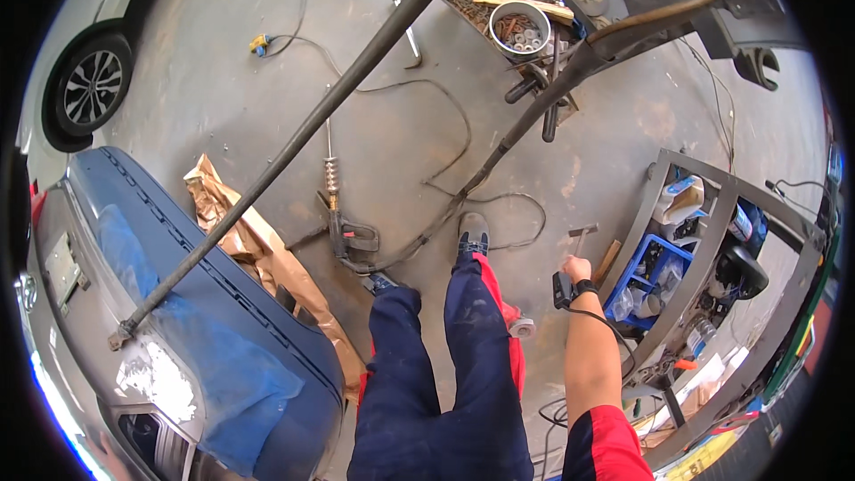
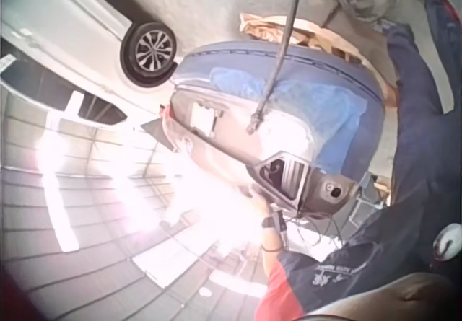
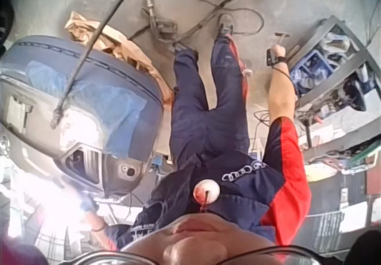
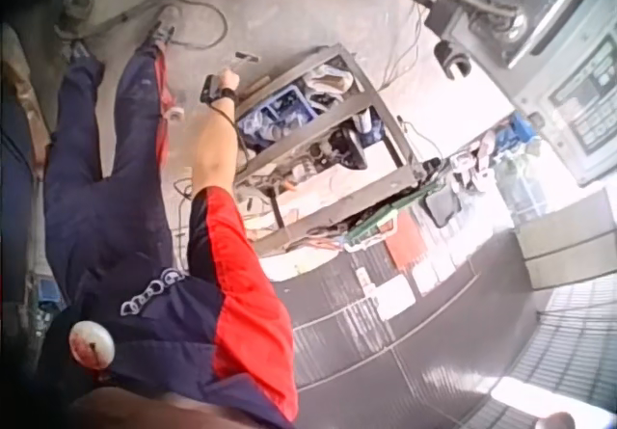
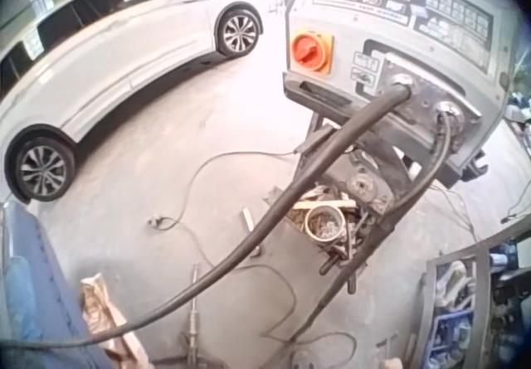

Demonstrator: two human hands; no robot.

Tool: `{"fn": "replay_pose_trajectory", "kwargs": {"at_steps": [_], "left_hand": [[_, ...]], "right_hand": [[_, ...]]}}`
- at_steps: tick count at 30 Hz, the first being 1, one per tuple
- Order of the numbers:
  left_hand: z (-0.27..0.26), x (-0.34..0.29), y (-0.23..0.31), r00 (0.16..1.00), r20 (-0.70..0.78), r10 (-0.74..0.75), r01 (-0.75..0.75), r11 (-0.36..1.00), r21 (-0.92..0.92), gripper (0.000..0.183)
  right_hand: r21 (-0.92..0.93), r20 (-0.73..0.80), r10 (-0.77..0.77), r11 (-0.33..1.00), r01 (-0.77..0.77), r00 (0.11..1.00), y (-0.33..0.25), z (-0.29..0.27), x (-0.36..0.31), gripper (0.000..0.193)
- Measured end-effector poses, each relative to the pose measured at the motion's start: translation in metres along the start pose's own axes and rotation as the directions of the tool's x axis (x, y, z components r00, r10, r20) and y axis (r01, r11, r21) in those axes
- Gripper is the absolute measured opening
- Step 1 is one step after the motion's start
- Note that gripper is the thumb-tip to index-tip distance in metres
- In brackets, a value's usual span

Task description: Repairing a dent on a car panel using a hammer and a spot welder.

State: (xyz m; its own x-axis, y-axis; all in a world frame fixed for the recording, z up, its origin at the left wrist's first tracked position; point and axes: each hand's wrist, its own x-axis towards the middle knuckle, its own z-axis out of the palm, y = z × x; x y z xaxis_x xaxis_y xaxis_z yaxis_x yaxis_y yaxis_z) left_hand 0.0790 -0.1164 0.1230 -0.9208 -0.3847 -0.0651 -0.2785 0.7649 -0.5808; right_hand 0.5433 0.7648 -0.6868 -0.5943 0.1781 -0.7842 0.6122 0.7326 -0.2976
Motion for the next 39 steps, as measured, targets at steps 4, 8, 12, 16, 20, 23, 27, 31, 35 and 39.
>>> {"fn": "replay_pose_trajectory", "kwargs": {"at_steps": [4,8,12,16,20,23,27,31,35,39], "left_hand": [[-0.041,-0.069,0.124,0.972,0.094,0.214,-0.198,0.968,-0.155,0.091],[-0.027,-0.122,0.213,0.833,0.328,0.445,-0.132,0.736,-0.664,0.053],[-0.045,-0.146,0.238,0.616,0.451,0.647,-0.146,0.655,-0.741,0.040],[-0.032,-0.179,0.210,0.506,0.733,0.455,0.251,0.735,-0.629,0.037],[-0.021,-0.197,0.202,0.455,0.761,0.462,0.296,0.728,-0.619,0.037],[-0.023,-0.214,0.194,0.480,0.723,0.497,0.275,0.697,-0.662,0.037],[-0.033,-0.216,0.186,0.566,0.572,0.594,0.149,0.609,-0.779,0.038],[-0.048,-0.202,0.179,0.630,0.379,0.678,0.007,0.483,-0.876,0.037],[-0.074,-0.170,0.198,0.641,0.241,0.728,-0.126,0.410,-0.903,0.034],[-0.088,-0.150,0.242,0.643,0.064,0.763,-0.248,0.286,-0.926,0.033]], "right_hand": [[-0.235,-0.195,0.072,0.965,-0.118,0.978,-0.064,-0.050,-0.009,0.023],[0.623,-0.074,0.574,0.665,-0.411,0.816,-0.108,-0.126,-0.022,0.039],[0.172,-0.305,0.709,0.697,-0.696,0.635,-0.127,-0.165,-0.020,0.033],[0.348,-0.302,0.827,0.558,-0.753,0.473,-0.207,-0.195,-0.034,0.047],[0.424,-0.228,0.692,0.704,-0.570,0.685,-0.225,-0.220,-0.077,0.043],[0.433,-0.289,0.603,0.775,-0.460,0.743,-0.259,-0.240,-0.117,0.042],[0.450,-0.267,0.558,0.793,-0.410,0.786,-0.287,-0.258,-0.182,0.035],[0.422,-0.218,0.471,0.835,-0.353,0.855,-0.284,-0.263,-0.250,0.032],[0.367,-0.294,0.289,0.914,-0.171,0.911,-0.277,-0.290,-0.300,0.032],[0.912,-0.250,0.351,0.398,0.098,0.903,-0.327,-0.401,-0.358,0.020]]}}
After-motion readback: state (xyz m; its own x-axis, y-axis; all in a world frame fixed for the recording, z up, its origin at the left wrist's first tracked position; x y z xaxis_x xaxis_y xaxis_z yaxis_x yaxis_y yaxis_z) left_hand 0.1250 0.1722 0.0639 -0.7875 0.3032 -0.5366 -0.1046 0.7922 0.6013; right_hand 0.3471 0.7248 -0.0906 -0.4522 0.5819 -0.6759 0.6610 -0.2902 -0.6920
